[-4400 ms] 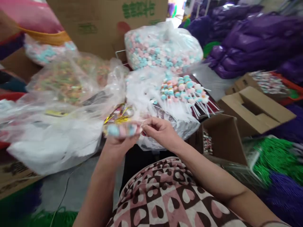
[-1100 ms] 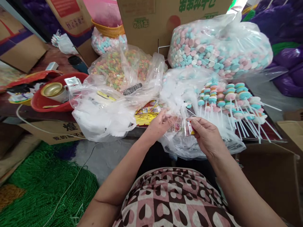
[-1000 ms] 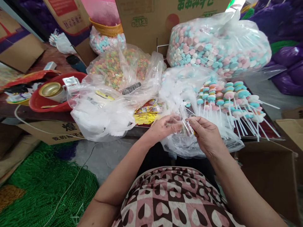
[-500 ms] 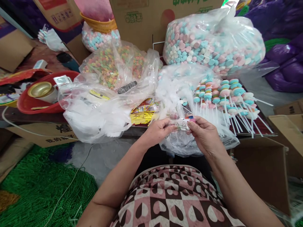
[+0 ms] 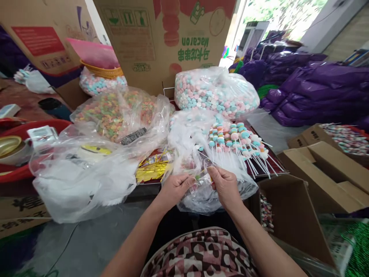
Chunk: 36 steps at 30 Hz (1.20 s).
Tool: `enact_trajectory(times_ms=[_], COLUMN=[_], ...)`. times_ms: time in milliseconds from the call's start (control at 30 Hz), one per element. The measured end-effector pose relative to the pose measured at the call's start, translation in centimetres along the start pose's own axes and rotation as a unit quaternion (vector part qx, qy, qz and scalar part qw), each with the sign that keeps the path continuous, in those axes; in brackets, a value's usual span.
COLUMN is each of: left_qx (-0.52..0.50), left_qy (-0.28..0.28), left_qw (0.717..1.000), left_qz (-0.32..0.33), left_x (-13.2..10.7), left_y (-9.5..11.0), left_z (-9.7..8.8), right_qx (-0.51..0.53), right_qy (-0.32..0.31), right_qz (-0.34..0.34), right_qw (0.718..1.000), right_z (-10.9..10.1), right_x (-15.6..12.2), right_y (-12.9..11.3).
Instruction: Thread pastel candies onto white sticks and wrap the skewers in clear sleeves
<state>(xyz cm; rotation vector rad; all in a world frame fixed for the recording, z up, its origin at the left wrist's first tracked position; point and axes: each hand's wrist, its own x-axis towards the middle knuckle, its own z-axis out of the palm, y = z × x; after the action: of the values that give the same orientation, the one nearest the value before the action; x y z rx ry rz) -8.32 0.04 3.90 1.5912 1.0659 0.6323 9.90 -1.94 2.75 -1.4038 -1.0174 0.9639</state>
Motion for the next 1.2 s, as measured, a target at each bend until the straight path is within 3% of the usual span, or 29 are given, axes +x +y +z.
enact_trajectory(times_ms=[200, 300, 400, 467, 533, 567, 633, 733, 800, 967, 1100, 1133, 1200], left_qx=[-0.02, -0.023, -0.009, -0.001, -0.003, -0.006, -0.015, -0.036, -0.058, -0.164, -0.273, -0.299, -0.339], left_qy=[-0.005, 0.029, 0.054, 0.077, 0.101, 0.111, 0.129, 0.165, 0.18, 0.181, 0.201, 0.202, 0.2], left_qw=[1.0, 0.999, 0.997, 0.995, 0.99, 0.988, 0.982, 0.974, 0.972, 0.967, 0.938, 0.93, 0.916], left_qz=[0.024, 0.03, 0.046, 0.067, 0.096, 0.111, 0.134, 0.15, 0.142, 0.076, 0.071, 0.073, 0.076], left_x=[0.5, 0.9, 1.2, 1.2, 1.3, 1.3, 1.4, 1.5, 1.5, 1.5, 1.8, 1.8, 1.9], left_y=[0.9, 0.9, 0.2, -0.3, -0.6, -0.7, -0.8, -1.0, -1.3, -2.5, -2.6, -2.5, -2.3], left_z=[1.0, 1.3, 0.9, 0.6, 0.3, 0.3, 0.3, 0.5, 0.5, 0.2, 0.0, -0.1, -0.2], right_qx=[-0.078, -0.12, -0.176, -0.231, -0.314, -0.367, -0.495, -0.657, -0.699, -0.691, -0.666, -0.656, -0.593], right_qy=[0.021, -0.027, -0.072, -0.027, 0.06, 0.103, 0.13, 0.076, 0.041, 0.066, 0.12, 0.131, 0.149], right_qz=[-0.059, -0.077, -0.107, -0.14, -0.175, -0.187, -0.165, -0.055, -0.008, 0.004, -0.007, -0.012, -0.038], right_qw=[0.995, 0.989, 0.976, 0.963, 0.931, 0.905, 0.843, 0.748, 0.714, 0.72, 0.736, 0.743, 0.79], right_z=[0.1, -0.1, -2.0, -4.1, -6.5, -7.5, -9.1, -9.9, -9.8, -9.8, -10.3, -10.4, -10.6], right_x=[-0.2, -0.1, 0.7, 1.8, 3.6, 4.7, 6.8, 9.2, 10.0, 10.0, 9.0, 8.6, 7.2], right_y=[-1.0, -1.7, -3.1, -4.7, -6.6, -7.5, -8.9, -9.4, -8.7, -6.8, -6.7, -6.7, -6.6])
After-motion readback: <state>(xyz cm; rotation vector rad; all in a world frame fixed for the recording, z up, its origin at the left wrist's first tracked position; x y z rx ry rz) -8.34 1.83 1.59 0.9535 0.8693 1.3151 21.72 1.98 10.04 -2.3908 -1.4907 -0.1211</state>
